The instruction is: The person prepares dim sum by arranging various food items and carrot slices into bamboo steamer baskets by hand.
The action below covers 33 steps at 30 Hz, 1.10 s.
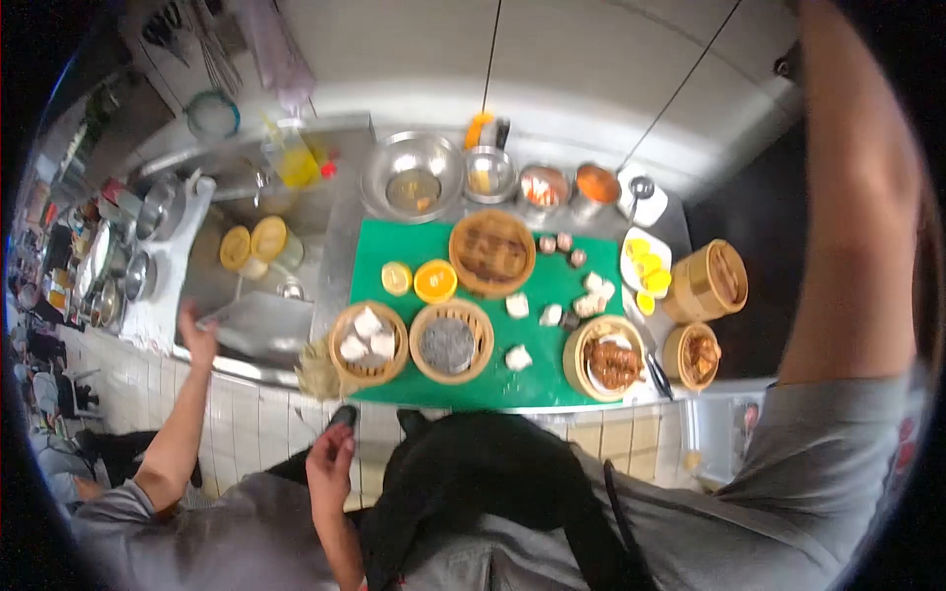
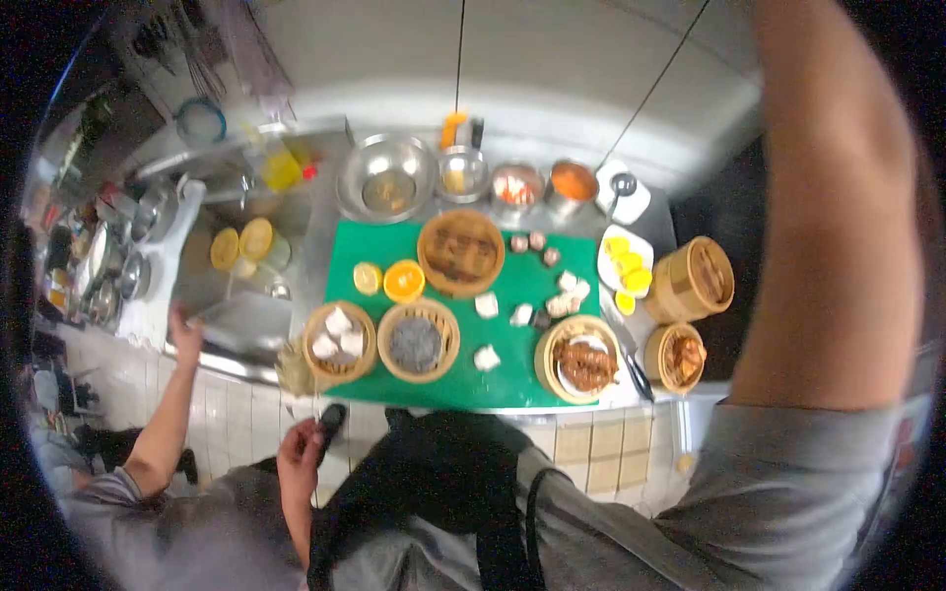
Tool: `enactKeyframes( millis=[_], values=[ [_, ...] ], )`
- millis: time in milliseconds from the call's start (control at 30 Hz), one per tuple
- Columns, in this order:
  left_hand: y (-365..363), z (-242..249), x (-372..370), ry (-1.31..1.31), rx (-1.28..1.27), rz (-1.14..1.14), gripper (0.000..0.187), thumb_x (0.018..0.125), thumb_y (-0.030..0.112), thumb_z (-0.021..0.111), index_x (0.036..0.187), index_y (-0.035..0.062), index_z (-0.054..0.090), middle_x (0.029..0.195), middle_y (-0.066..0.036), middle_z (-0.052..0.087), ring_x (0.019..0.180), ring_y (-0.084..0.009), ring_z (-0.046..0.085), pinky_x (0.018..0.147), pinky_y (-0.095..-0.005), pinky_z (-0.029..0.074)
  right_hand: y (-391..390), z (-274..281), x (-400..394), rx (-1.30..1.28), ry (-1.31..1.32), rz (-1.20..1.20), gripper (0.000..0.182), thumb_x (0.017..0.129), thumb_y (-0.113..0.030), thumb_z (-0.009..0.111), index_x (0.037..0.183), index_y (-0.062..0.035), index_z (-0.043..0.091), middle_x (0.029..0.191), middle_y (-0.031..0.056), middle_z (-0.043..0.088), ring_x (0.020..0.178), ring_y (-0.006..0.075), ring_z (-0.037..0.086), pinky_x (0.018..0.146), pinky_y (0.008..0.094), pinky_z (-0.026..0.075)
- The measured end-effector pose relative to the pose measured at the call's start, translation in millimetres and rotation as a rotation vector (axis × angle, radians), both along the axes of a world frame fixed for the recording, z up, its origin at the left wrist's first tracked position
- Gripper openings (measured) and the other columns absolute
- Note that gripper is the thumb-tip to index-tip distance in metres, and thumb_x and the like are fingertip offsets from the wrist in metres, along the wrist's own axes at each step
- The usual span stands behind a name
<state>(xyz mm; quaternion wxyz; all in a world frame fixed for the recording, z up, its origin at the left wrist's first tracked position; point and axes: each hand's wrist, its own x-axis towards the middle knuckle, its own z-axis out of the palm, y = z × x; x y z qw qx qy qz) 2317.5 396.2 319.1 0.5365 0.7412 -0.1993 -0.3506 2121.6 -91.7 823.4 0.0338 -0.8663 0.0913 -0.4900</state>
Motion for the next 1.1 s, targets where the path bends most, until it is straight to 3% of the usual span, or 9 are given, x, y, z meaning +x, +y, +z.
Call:
enactKeyframes(
  millis=[167,200,233,367,467,533,833,967,1100],
  values=[
    [-54.9,58.2,-1.7,0.091,-0.267,-0.106,0.046,0.091,0.004,0.062,0.134,-0.0034,0.048,0.126,-0.014,0.060,0.114,-0.0198,0.059,0.099,-0.0331,0.045,69.6,-24.7,-10.1,0.004,-0.007,0.613,0.034,0.092,-0.030,0.064,0.110,-0.0003,0.065,0.078,0.0065,0.068,0.069,0.0098,0.065,0.059,0.0223,0.052],
    [-70.7,70.7,-2.4,0.119,-0.398,-0.155,0.051,0.090,0.004,0.062,0.138,-0.0029,0.044,0.131,-0.015,0.056,0.116,-0.0208,0.057,0.101,-0.0344,0.044,80.3,-59.9,4.1,-0.115,-0.247,0.120,0.030,0.092,-0.028,0.065,0.104,-0.0007,0.065,0.069,0.0008,0.061,0.064,-0.0017,0.059,0.050,0.0116,0.042],
    [-89.1,88.4,-6.4,0.119,-0.526,-0.201,0.056,0.090,0.004,0.062,0.141,-0.0029,0.039,0.134,-0.016,0.053,0.118,-0.0219,0.057,0.103,-0.0357,0.043,110.7,-77.4,-7.6,0.200,0.114,0.517,0.027,0.090,-0.022,0.067,0.105,0.0007,0.066,0.073,0.0039,0.064,0.066,0.0061,0.062,0.056,0.0201,0.049],
    [-151.7,117.2,-32.9,0.235,-0.883,-0.283,0.064,0.091,0.004,0.060,0.147,-0.0037,0.028,0.139,-0.016,0.048,0.119,-0.0242,0.056,0.105,-0.0390,0.041,135.1,-255.2,15.1,0.740,0.243,0.467,0.016,0.091,-0.007,0.067,0.104,-0.0029,0.059,0.082,-0.0032,0.060,0.075,0.0037,0.056,0.065,0.0199,0.046],
    [-173.4,117.8,-45.4,0.210,-0.668,-0.333,0.033,0.096,0.003,0.055,0.127,-0.0063,0.051,0.116,-0.014,0.063,0.101,-0.0203,0.065,0.089,-0.0345,0.054,144.0,-331.5,5.8,0.988,0.171,0.489,0.015,0.091,-0.013,0.067,0.100,-0.0055,0.058,0.078,0.0036,0.063,0.066,0.0111,0.058,0.060,0.0267,0.045],
    [-178.4,99.0,-50.5,0.189,-0.607,-0.335,0.027,0.096,0.003,0.053,0.122,-0.0065,0.054,0.111,-0.013,0.065,0.096,-0.0194,0.066,0.084,-0.0324,0.056,136.6,-344.1,-24.3,1.397,0.044,0.293,0.009,0.093,-0.010,0.064,0.099,-0.0070,0.057,0.083,-0.0014,0.063,0.066,0.0041,0.056,0.051,0.0205,0.045],
    [-147.4,47.9,-33.3,0.179,-0.417,-0.278,0.027,0.095,0.011,0.058,0.119,-0.0017,0.057,0.107,-0.013,0.067,0.088,-0.0207,0.069,0.067,-0.0333,0.062,-11.8,-390.8,-313.7,0.848,-0.457,-0.960,0.017,0.086,-0.010,0.071,0.099,0.0004,0.065,0.087,0.0075,0.068,0.080,0.0144,0.063,0.073,0.0269,0.049],
    [-136.6,39.0,-37.3,0.211,-0.376,-0.242,0.027,0.094,0.013,0.060,0.117,-0.0012,0.057,0.104,-0.013,0.067,0.083,-0.0201,0.069,0.066,-0.0346,0.061,-43.2,-410.5,-373.8,1.019,-0.335,-1.205,0.023,0.087,-0.011,0.070,0.108,-0.0022,0.065,0.080,0.0055,0.067,0.073,0.0142,0.063,0.067,0.0277,0.052],
    [-137.0,53.3,-55.4,0.262,-0.359,-0.210,0.029,0.093,0.012,0.061,0.119,0.0002,0.057,0.106,-0.011,0.067,0.085,-0.0181,0.067,0.070,-0.0317,0.058,-40.2,-431.3,-378.6,0.751,0.172,-1.485,0.035,0.086,-0.027,0.071,0.120,-0.0165,0.066,0.113,0.0167,0.064,0.102,0.0318,0.063,0.091,0.0408,0.050]
  ],
)
